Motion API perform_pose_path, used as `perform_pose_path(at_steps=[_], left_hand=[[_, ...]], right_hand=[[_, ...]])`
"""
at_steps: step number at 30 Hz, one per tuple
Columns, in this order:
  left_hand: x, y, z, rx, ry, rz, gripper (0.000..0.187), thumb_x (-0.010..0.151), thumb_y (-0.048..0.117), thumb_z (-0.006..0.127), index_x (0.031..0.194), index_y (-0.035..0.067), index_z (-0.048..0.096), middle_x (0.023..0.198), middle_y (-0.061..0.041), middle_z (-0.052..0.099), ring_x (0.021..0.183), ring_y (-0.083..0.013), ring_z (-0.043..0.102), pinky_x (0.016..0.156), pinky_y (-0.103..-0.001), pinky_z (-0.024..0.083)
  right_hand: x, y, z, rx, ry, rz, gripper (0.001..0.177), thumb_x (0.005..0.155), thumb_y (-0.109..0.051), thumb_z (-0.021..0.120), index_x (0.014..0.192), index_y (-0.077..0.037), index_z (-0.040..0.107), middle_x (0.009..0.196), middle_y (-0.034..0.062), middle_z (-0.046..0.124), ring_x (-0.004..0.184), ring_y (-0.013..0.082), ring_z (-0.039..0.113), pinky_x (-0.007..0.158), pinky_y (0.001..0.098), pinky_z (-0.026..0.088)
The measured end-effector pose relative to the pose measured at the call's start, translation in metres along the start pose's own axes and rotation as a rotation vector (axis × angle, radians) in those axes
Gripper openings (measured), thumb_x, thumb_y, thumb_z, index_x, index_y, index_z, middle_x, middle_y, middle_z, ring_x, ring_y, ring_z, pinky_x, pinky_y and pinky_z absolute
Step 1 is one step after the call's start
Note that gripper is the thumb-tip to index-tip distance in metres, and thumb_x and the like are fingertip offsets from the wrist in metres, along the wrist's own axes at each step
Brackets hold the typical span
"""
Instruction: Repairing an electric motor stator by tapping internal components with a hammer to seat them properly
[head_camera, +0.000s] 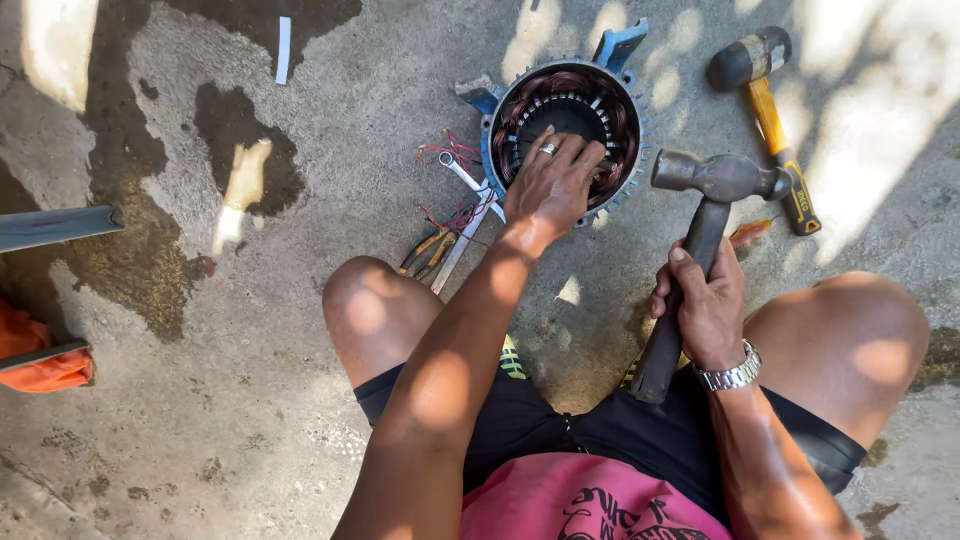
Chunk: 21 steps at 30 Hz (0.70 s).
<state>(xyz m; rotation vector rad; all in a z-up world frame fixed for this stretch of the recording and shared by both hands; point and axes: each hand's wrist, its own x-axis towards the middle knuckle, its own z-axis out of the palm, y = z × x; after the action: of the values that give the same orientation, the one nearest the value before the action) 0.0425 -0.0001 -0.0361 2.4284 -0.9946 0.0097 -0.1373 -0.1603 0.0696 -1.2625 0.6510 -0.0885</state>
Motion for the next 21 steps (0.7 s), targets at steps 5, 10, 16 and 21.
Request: perform_pose_path(at_steps=[5, 10, 16, 21], left_hand=[[0.002, -0.003, 0.001, 0.004, 0.026, 0.026, 0.019, 0.102, 0.024, 0.053, 0.119, 0.022, 0.062, 0.106, -0.008, 0.062, 0.119, -0.0337, 0.062, 0.119, -0.055, 0.038], [-0.003, -0.012, 0.012, 0.039, 0.036, 0.034, 0.03, 0.098, 0.02, 0.055, 0.127, 0.027, 0.059, 0.106, -0.003, 0.057, 0.116, -0.0297, 0.061, 0.116, -0.053, 0.042], [-0.002, -0.008, 0.009, 0.053, 0.047, 0.04, 0.038, 0.096, 0.014, 0.052, 0.132, 0.026, 0.058, 0.105, -0.004, 0.056, 0.114, -0.0294, 0.059, 0.114, -0.052, 0.043], [0.001, -0.004, 0.001, 0.059, 0.055, 0.047, 0.042, 0.096, 0.012, 0.052, 0.135, 0.026, 0.057, 0.105, -0.004, 0.057, 0.113, -0.0298, 0.059, 0.114, -0.052, 0.043]], right_hand=[[0.005, -0.003, 0.003, -0.08, -0.078, -0.144, 0.011, 0.106, -0.001, 0.055, 0.116, 0.0, 0.05, 0.067, 0.0181, 0.059, 0.05, 0.0278, 0.067, 0.05, 0.0346, 0.057], [0.013, 0.003, 0.007, -0.07, -0.137, -0.142, 0.015, 0.105, 0.001, 0.055, 0.118, 0.0, 0.048, 0.065, 0.0168, 0.054, 0.043, 0.0264, 0.062, 0.044, 0.0348, 0.054], [0.016, 0.008, 0.009, -0.087, -0.122, -0.115, 0.01, 0.103, 0.002, 0.054, 0.113, 0.001, 0.05, 0.061, 0.0163, 0.051, 0.036, 0.0244, 0.056, 0.038, 0.0342, 0.049], [0.017, 0.006, 0.011, -0.059, -0.117, -0.103, 0.01, 0.103, 0.002, 0.054, 0.112, 0.0, 0.051, 0.06, 0.0151, 0.05, 0.036, 0.0228, 0.055, 0.037, 0.0332, 0.049]])
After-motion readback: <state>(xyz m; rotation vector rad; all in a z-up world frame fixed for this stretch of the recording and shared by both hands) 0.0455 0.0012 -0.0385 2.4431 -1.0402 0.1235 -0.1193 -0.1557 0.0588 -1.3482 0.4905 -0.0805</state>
